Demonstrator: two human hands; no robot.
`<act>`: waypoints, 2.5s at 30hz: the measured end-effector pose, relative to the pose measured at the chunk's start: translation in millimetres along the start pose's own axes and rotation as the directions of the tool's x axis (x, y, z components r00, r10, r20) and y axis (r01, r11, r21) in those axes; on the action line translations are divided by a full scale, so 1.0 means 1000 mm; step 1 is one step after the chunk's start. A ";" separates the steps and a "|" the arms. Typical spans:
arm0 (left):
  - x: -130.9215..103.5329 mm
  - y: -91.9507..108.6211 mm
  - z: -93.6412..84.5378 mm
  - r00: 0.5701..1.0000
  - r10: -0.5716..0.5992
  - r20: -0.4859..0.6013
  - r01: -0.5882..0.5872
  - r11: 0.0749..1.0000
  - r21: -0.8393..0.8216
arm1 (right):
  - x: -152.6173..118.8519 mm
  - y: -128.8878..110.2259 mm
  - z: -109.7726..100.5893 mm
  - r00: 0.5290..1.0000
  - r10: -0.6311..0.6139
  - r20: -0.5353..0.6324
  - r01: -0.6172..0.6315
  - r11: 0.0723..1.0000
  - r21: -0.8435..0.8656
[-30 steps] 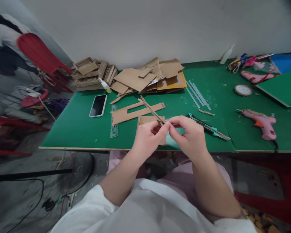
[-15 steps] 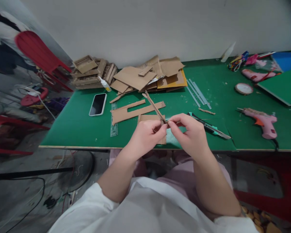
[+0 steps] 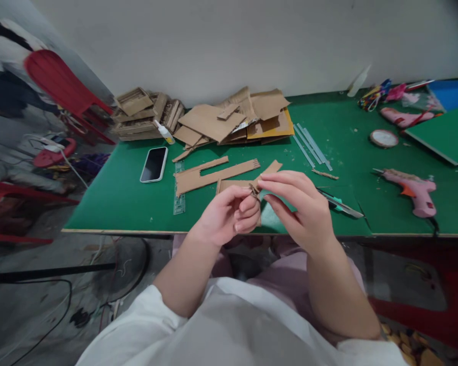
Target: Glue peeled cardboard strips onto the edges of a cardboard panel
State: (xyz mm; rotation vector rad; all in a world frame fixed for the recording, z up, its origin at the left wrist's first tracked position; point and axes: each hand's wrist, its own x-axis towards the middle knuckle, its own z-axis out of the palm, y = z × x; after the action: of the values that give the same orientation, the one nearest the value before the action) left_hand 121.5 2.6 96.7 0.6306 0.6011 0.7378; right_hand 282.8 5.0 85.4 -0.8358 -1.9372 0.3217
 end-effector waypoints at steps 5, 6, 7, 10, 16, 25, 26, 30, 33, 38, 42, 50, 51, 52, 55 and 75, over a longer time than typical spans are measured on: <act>-0.001 -0.002 0.002 0.996 -0.062 0.065 0.068 0.992 -0.106 | -0.001 0.000 0.002 0.997 -0.068 -0.025 0.068 0.998 -0.001; 0.000 -0.003 0.003 0.997 -0.050 0.059 0.055 0.994 -0.096 | -0.001 -0.001 0.002 0.998 -0.067 -0.019 0.067 0.998 -0.001; 0.000 -0.004 0.004 0.998 -0.029 0.049 0.033 0.996 -0.084 | -0.001 -0.002 0.001 0.998 -0.064 -0.018 0.063 0.998 -0.006; 0.000 -0.009 0.008 0.995 0.100 -0.017 -0.100 0.995 0.009 | -0.001 -0.004 0.000 0.997 -0.053 -0.055 0.051 0.998 -0.045; 0.001 -0.018 0.015 0.920 0.345 -0.187 -0.261 0.894 0.364 | -0.003 -0.007 -0.002 0.993 -0.073 -0.095 0.064 0.994 -0.093; 0.004 -0.028 0.016 0.853 0.479 -0.205 -0.327 0.798 0.507 | -0.003 -0.010 -0.001 0.982 -0.152 -0.111 0.115 0.953 -0.282; 0.004 -0.028 0.017 0.854 0.479 -0.203 -0.326 0.797 0.508 | -0.003 -0.010 -0.001 0.980 -0.165 -0.113 0.125 0.947 -0.296; 0.003 -0.029 0.019 0.856 0.474 -0.204 -0.326 0.803 0.499 | -0.002 -0.009 0.000 0.976 -0.178 -0.128 0.128 0.936 -0.327; 0.003 -0.028 0.020 0.855 0.473 -0.214 -0.324 0.808 0.492 | -0.002 -0.008 0.000 0.979 -0.161 -0.123 0.114 0.941 -0.320; 0.001 -0.027 0.021 0.871 0.450 -0.199 -0.312 0.817 0.484 | -0.002 -0.008 -0.001 0.984 -0.128 -0.121 0.094 0.963 -0.253; -0.001 -0.024 0.021 0.895 0.418 -0.154 -0.310 0.833 0.459 | -0.002 -0.008 -0.002 0.989 -0.073 -0.128 0.053 0.986 -0.156; -0.004 -0.024 0.018 0.880 0.457 -0.130 -0.280 0.719 0.637 | -0.002 -0.012 -0.011 1.000 0.031 -0.004 -0.031 0.998 -0.057; -0.005 -0.024 0.018 0.869 0.480 -0.121 -0.267 0.661 0.701 | -0.003 -0.013 -0.012 1.000 0.021 -0.002 -0.021 0.998 -0.062; -0.005 -0.024 0.019 0.855 0.508 -0.105 -0.255 0.588 0.768 | -0.003 -0.014 -0.013 1.000 0.004 -0.012 -0.004 0.997 -0.076; -0.006 -0.022 0.021 0.800 0.599 -0.021 -0.224 0.332 0.916 | -0.004 -0.014 -0.012 0.996 -0.072 -0.057 0.063 0.986 -0.154; -0.009 -0.021 0.022 0.840 0.542 -0.021 -0.207 0.355 0.912 | -0.003 -0.016 -0.005 0.987 0.090 -0.132 -0.105 0.988 -0.115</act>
State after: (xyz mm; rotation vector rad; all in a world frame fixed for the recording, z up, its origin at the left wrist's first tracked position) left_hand 139.4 -23.0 99.0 1.7390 1.2095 0.9567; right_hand 281.2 -9.1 94.1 -1.0098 -1.8149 0.2045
